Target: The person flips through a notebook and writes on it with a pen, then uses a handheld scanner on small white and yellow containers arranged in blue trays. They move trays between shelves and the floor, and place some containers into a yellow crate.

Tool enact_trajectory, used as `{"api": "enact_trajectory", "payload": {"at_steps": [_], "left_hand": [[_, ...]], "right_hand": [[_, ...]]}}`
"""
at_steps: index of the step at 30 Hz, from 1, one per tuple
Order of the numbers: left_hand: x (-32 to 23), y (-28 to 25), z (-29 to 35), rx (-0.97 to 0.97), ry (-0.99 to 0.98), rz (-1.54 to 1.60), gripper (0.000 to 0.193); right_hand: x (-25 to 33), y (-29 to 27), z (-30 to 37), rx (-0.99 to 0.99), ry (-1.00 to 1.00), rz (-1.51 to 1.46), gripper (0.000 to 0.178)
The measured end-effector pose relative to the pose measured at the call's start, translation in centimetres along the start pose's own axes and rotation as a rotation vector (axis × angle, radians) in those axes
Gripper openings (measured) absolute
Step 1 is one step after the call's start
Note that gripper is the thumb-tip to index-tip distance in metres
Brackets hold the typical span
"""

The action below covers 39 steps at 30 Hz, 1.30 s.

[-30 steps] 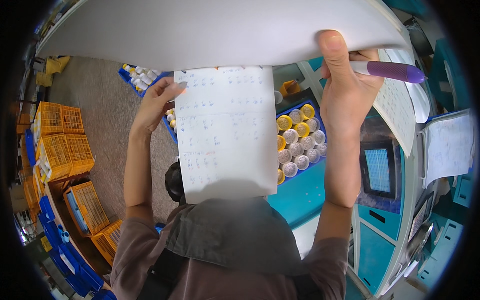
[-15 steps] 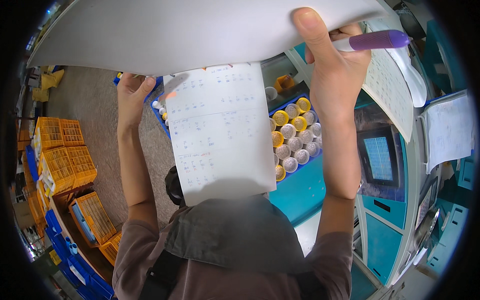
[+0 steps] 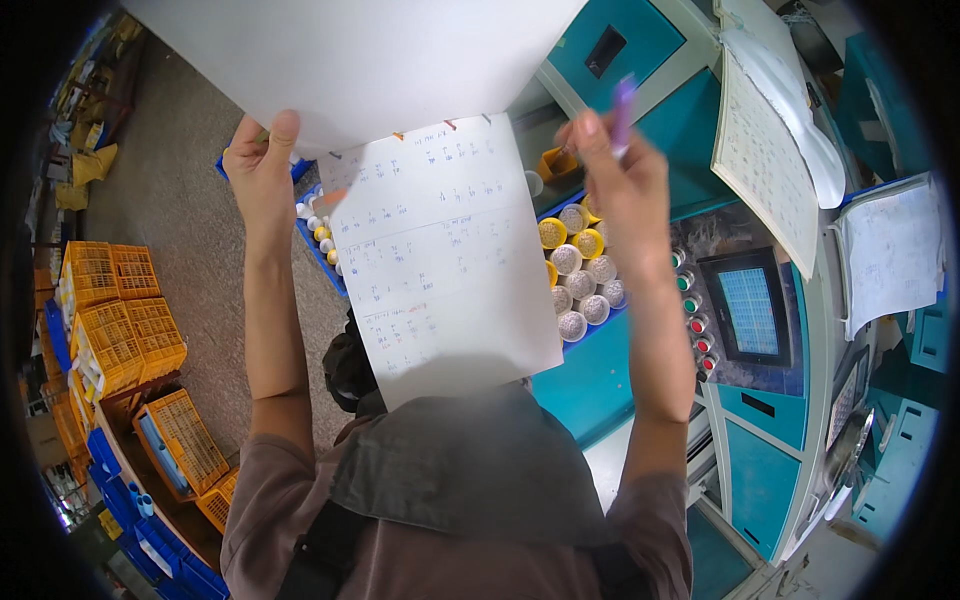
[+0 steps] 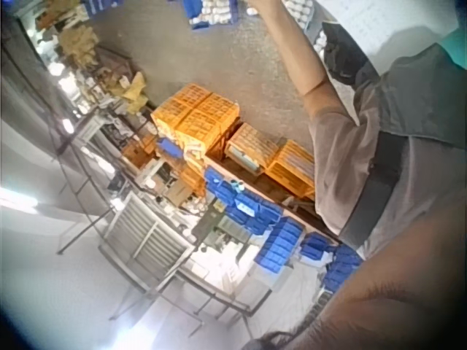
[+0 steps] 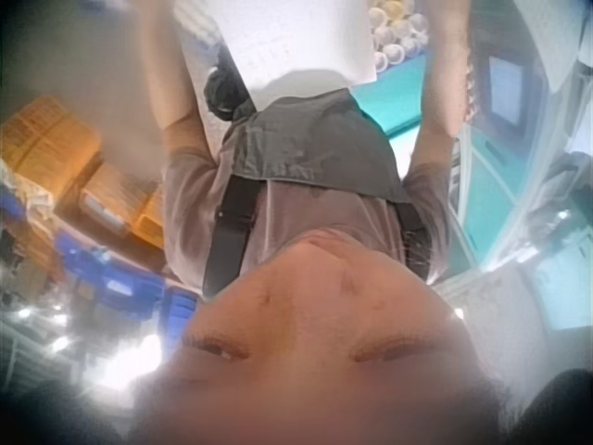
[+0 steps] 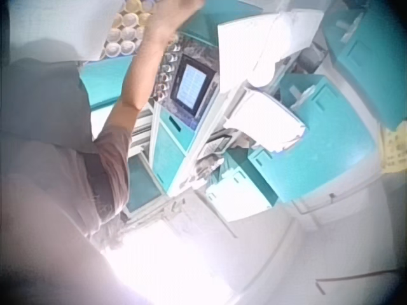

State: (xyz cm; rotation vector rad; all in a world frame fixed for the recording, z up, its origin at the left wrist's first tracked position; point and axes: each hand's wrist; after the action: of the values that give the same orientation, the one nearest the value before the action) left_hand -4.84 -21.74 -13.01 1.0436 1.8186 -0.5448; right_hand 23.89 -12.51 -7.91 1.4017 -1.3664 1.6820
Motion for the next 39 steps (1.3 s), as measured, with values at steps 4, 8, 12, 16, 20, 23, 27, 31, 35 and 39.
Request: {"api": "enact_trajectory", "payload": {"at_steps": [4,8,12,16,20,23,27,31,35,39], "left_hand": [[0.1,0.2,0.3,-0.021,0.013,0.008,0.033],[-0.4,0.9,0.5,-0.011,0.012,0.025,0.033],[-1.2,1.6,0.1,0.007,0.018,-0.003,0.033],[-1.5,1.8,-0.6,-0.018,-0.071,-0.036,0.033],[-1.7,1.9,-0.7,-0.041,-0.069,-0.08,0.036],[-1.8,2.2,-0.2,-0.092,-0.107,-0.084,0.037],[-1.8,2.6,-0.3,-0.114,-0.071,-0.096,0.037],[-1.9,2.6,-0.3,-0.125,-0.107,-0.12,0.036],[-1.9,2.5,0.0,-0.114,-0.104,-0.11,0.034],[-1.6,2.5,0.1,-0.079,-0.045,-0.129,0.033]], "right_hand": [[-2.8,2.4,2.0,0.103,-0.22,-0.253,0.053],[-3.4,3.2,3.0,0.191,-0.222,-0.115,0.049],[-3.9,6.9,2.7,0.132,-0.441,-0.009,0.028],[-4.3,8.7,2.5,0.141,-0.444,-0.028,0.023],[-4.0,8.8,2.4,0.193,-0.393,0.019,0.025],[-3.8,9.5,2.2,0.175,-0.5,0.08,0.025],[-4.1,10.7,1.7,0.097,-0.597,0.117,0.027],[-4.5,11.0,2.1,0.089,-0.68,0.208,0.027],[-4.8,11.2,2.4,0.09,-0.707,0.298,0.028],[-5.3,11.5,2.3,0.047,-0.74,0.327,0.029]]}}
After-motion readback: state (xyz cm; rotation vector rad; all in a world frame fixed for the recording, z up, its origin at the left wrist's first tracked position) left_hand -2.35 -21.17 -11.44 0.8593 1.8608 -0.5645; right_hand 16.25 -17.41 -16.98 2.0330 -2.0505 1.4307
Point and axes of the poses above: each hand's wrist, its own z-axis away from the middle knuckle, its own y-axis out of the palm, x = y × z, and after that the axes turned 5 degrees about x, right-handed
